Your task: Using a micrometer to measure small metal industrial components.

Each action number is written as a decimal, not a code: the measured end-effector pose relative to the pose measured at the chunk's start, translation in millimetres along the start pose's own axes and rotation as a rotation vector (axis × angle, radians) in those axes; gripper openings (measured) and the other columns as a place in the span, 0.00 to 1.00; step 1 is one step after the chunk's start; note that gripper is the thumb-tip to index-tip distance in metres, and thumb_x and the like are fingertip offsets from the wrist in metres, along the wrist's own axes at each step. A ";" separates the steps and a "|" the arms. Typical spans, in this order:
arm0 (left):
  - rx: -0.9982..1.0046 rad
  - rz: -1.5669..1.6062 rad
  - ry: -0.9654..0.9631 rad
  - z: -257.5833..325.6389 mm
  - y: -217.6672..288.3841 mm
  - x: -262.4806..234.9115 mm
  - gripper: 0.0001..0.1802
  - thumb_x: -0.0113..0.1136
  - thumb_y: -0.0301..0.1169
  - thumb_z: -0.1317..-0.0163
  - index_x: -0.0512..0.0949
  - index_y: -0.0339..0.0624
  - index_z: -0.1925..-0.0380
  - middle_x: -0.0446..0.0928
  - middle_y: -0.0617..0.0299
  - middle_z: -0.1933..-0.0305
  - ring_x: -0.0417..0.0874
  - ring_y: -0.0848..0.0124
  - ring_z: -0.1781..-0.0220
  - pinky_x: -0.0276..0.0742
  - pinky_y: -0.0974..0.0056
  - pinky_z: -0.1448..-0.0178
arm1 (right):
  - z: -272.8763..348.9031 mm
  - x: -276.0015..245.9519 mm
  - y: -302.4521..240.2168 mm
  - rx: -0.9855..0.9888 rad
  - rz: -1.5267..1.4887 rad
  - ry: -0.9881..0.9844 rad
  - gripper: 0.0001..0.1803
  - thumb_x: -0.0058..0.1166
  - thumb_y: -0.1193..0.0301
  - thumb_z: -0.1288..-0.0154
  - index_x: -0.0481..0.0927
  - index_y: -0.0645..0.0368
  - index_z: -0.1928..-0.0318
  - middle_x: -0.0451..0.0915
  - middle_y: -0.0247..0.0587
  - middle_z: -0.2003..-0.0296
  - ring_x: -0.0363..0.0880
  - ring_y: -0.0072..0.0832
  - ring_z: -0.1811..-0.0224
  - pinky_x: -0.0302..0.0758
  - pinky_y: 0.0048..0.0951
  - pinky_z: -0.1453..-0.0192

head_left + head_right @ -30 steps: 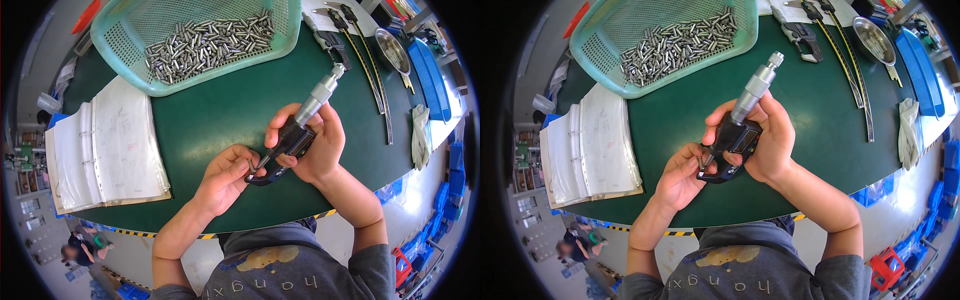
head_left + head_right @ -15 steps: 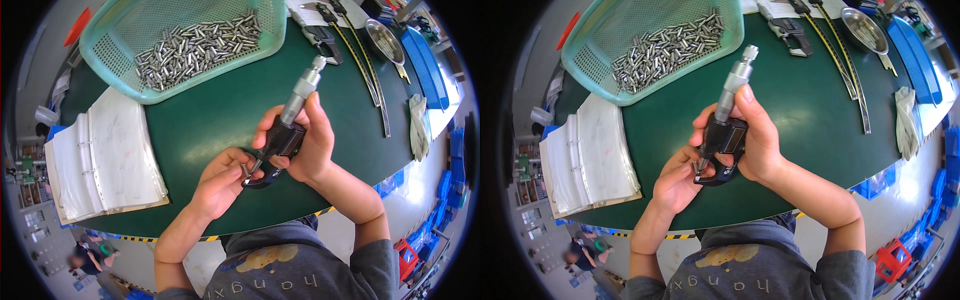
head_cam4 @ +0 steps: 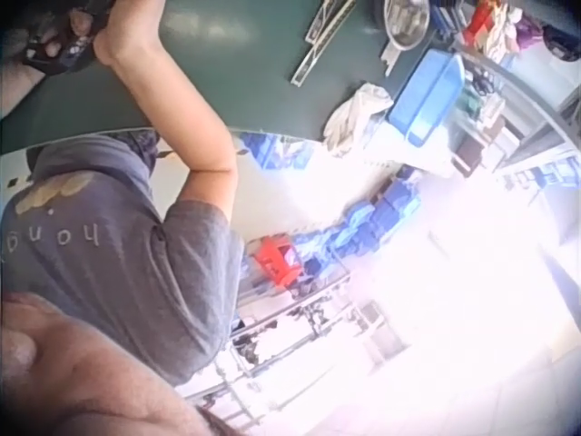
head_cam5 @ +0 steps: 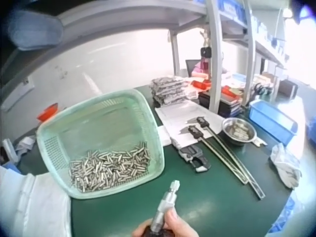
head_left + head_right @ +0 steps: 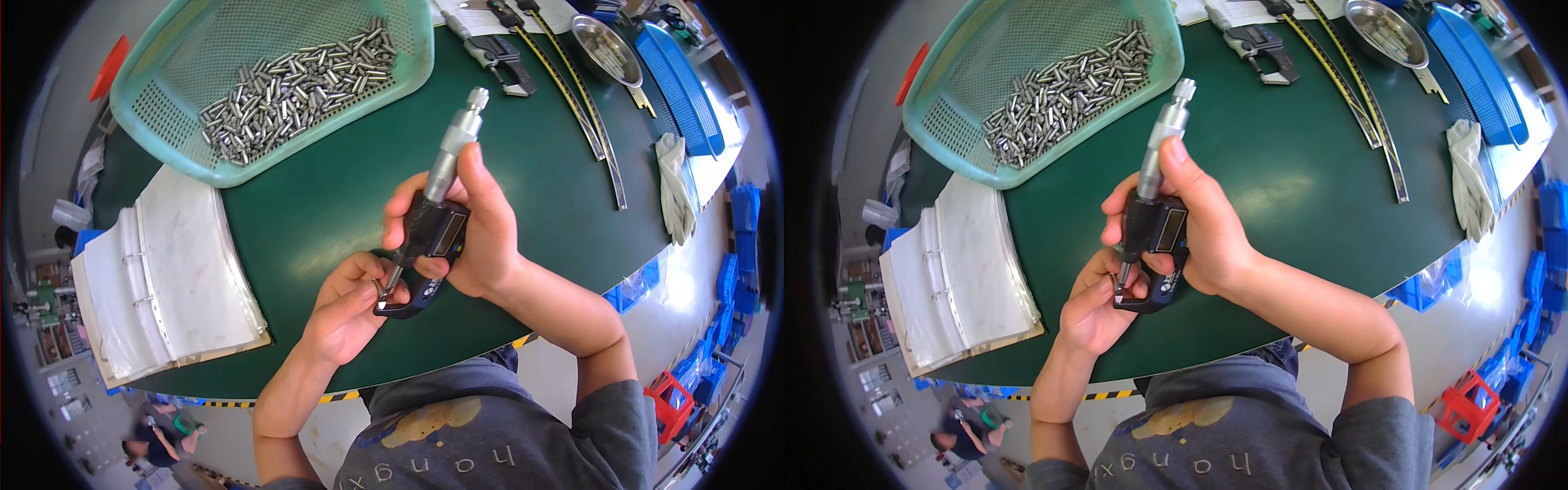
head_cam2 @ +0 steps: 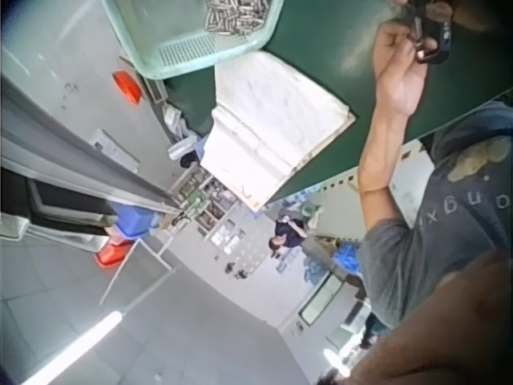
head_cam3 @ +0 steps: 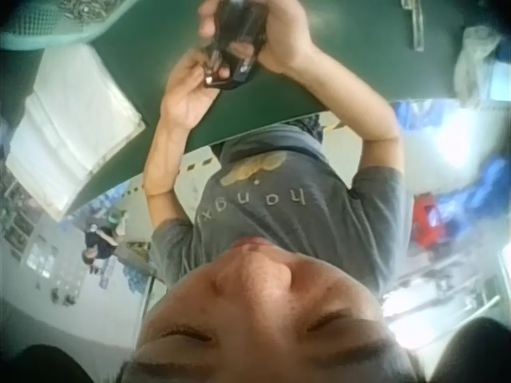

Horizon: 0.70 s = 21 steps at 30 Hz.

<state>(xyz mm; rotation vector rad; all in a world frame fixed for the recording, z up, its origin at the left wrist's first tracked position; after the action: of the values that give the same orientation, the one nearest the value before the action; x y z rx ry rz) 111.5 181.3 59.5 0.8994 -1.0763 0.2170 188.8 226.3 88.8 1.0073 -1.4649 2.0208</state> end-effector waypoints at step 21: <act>-0.039 -0.071 0.033 2.7 -1.9 -1.6 0.08 0.49 0.30 0.43 0.66 0.40 0.65 0.70 0.60 0.65 0.73 0.70 0.59 0.67 0.68 0.55 | 0.3 -3.4 5.7 0.040 -0.010 0.075 0.38 0.24 0.39 0.42 0.73 0.64 0.73 0.75 0.49 0.80 0.62 0.23 0.92 0.57 0.18 0.90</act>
<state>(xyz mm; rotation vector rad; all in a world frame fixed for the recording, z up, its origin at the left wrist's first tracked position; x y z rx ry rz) 110.0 178.6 57.5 0.8949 -1.0126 0.1512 186.9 224.3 82.7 0.9430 -1.3830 2.0656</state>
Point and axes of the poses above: each hand's wrist, its own z-axis away from the middle knuckle, its own x-axis out of the palm, y = z × x, the point moved 10 cm from there along -z, towards the middle knuckle
